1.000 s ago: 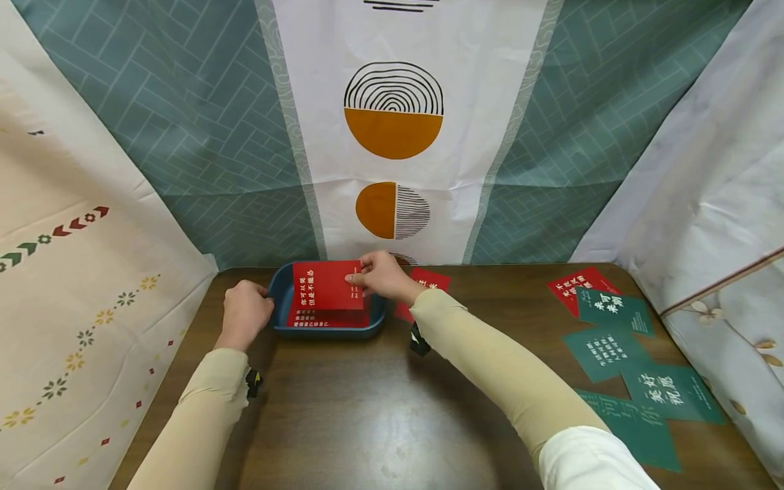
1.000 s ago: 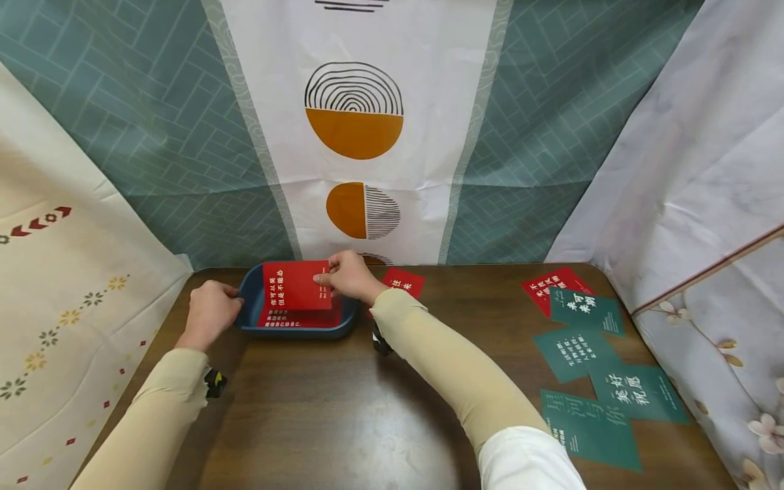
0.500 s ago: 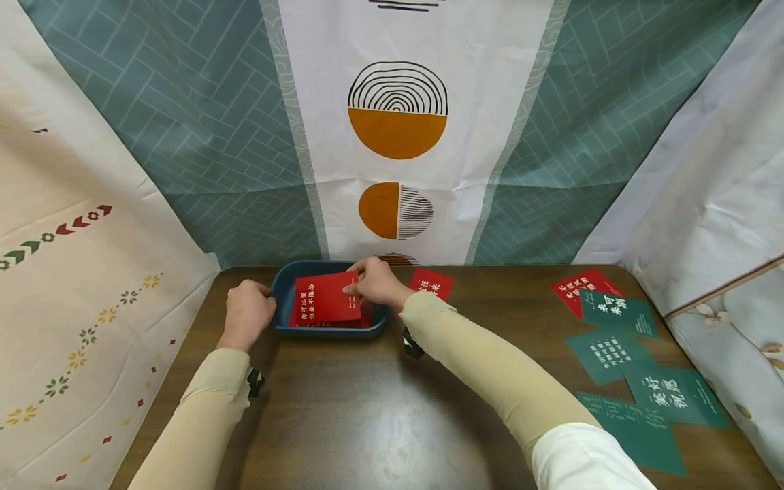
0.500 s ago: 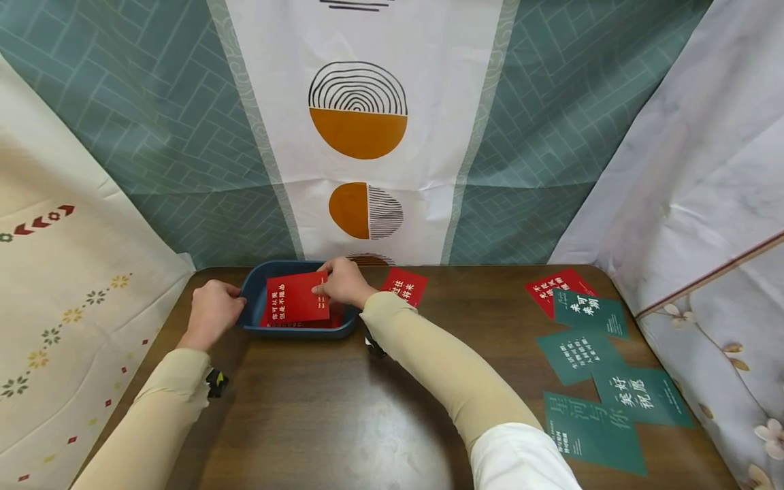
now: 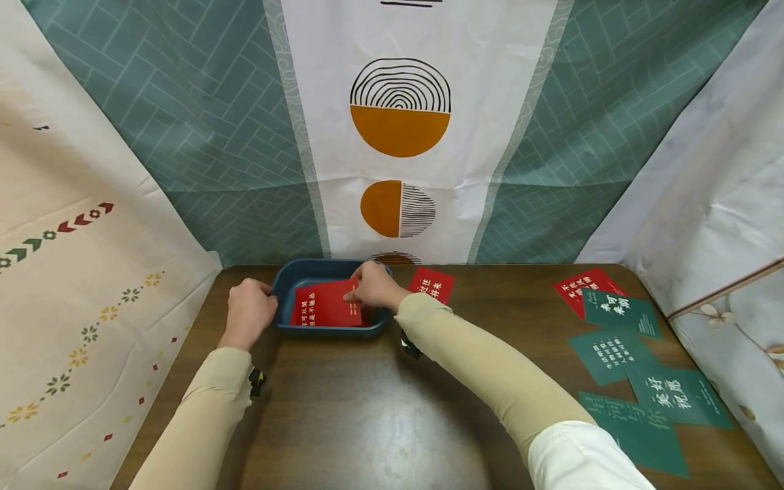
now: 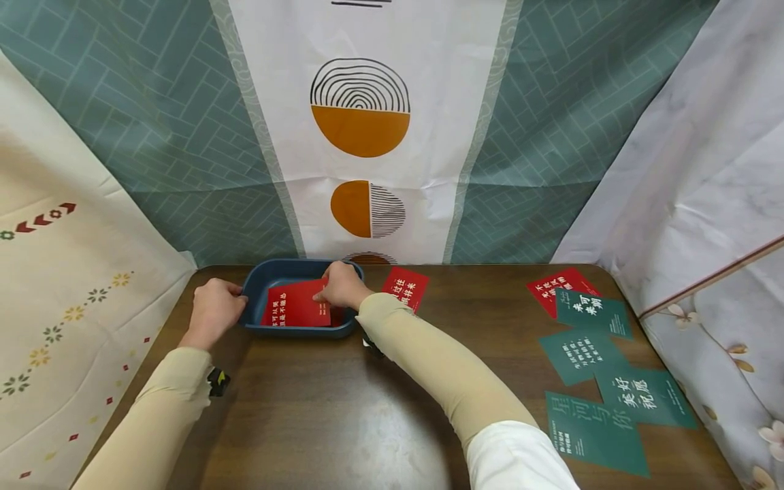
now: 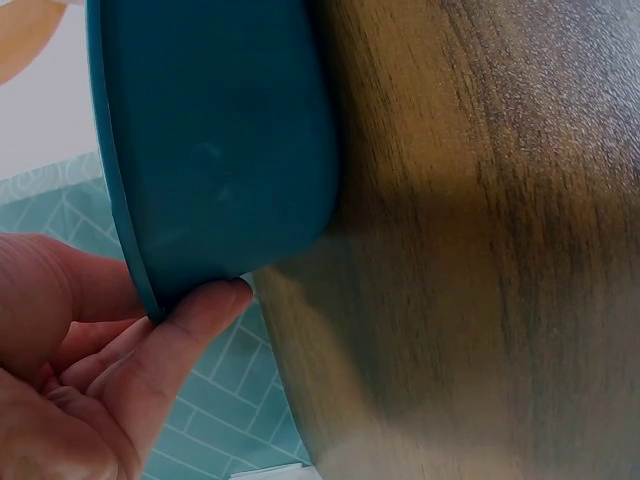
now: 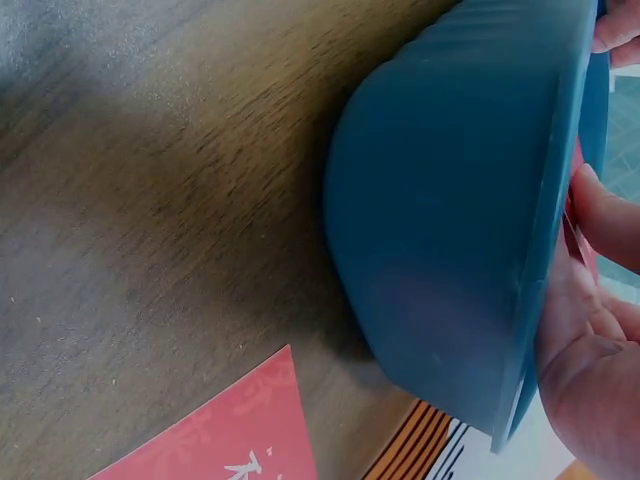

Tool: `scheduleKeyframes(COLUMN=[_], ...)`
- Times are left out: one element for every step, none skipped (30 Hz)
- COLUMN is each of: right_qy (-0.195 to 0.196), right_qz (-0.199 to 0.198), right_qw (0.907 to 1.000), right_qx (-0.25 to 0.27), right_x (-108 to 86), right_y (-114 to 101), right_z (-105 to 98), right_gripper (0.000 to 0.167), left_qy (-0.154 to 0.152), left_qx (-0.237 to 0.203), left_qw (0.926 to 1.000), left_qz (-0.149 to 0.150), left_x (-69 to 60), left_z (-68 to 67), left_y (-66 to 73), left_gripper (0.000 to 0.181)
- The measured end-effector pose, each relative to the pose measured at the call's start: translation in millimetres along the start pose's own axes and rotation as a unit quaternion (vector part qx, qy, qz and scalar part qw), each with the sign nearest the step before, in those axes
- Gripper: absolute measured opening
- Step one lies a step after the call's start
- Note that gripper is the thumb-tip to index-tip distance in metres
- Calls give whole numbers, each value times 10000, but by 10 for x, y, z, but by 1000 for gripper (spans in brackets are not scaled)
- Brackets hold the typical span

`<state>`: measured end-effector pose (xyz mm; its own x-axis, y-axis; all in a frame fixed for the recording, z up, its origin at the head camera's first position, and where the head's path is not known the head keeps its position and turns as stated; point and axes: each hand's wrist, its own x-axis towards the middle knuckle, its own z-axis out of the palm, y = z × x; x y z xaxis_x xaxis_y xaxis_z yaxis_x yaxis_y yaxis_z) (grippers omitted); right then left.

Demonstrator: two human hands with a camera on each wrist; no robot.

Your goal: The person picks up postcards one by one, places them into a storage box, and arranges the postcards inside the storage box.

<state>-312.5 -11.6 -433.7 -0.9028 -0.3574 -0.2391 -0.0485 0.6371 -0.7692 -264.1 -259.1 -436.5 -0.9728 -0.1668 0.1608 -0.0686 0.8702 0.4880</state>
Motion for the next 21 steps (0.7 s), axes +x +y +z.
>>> scheduleKeyframes(right_qy=[47,94,149,188,222,238,239,237,231,224,216,211,217,217,224,235,245,269,298,329,369], right_qz=[9,13,19,12,8,11,13,29,46,70,87,99,102,111,98,95,76,59,26,-19,-60], right_qw=[9999,9995,9989,9982,9976,9969,9965,9962,9961,9959,9954,9952,9949,9948,9945,9942,9938,9936,9931,9925,9916], right_qx=[-145,-297,-442,-561,-662,-746,-803,-838,-853,-877,-927,-951,-977,-984,-1017,-1046,-1085,-1094,-1132,-1176,-1241], right_x=[5,8,10,11,9,5,0,-5,-10,-19,-27,-32,-34,-33,-29,-25,-20,-18,-17,-18,-20], right_y=[7,12,17,22,25,28,21,14,7,3,-1,-5,-9,-11,-13,-15,-15,-15,-13,-10,-7], right_z=[3,6,7,9,9,9,8,6,5,4,3,4,6,9,12,15,18,20,22,24,27], right_gripper=[44,45,46,45,45,44,43,42,42,41,40,37,34,31,28,30,35,40,45,49,52], left_qy=[-6,-10,-15,-24,-32,-40,-48,-53,-58,-68,-76,-79,-75,-66,-56,-49,-54,-60,-64,-63,-58], left_qx=[-4,-4,-5,-10,-13,-20,-20,-22,-30,-41,-46,-54,-53,-57,-55,-51,-47,-48,-45,-43,-34], left_qw=[10000,10000,10000,10000,10000,10000,10000,10000,10000,10000,10000,9999,9999,9999,10000,10000,10000,9999,9999,9999,10000], left_qz=[-6,-7,-12,-22,-22,-30,-26,-24,-36,-42,-34,-47,-47,-60,-61,-61,-60,-66,-63,-65,-54], left_x=[-3,-3,-6,-8,-8,-10,-9,-8,-9,-11,-10,-13,-13,-14,-14,-13,-12,-12,-10,-9,-7], left_z=[1,1,2,4,6,8,4,1,-2,-1,1,3,5,5,5,5,4,4,3,6,9], left_y=[2,3,4,2,3,2,3,1,1,2,4,3,4,4,5,6,8,9,10,8,5], left_gripper=[26,26,26,26,26,26,26,26,27,27,27,27,27,27,27,27,27,27,27,27,27])
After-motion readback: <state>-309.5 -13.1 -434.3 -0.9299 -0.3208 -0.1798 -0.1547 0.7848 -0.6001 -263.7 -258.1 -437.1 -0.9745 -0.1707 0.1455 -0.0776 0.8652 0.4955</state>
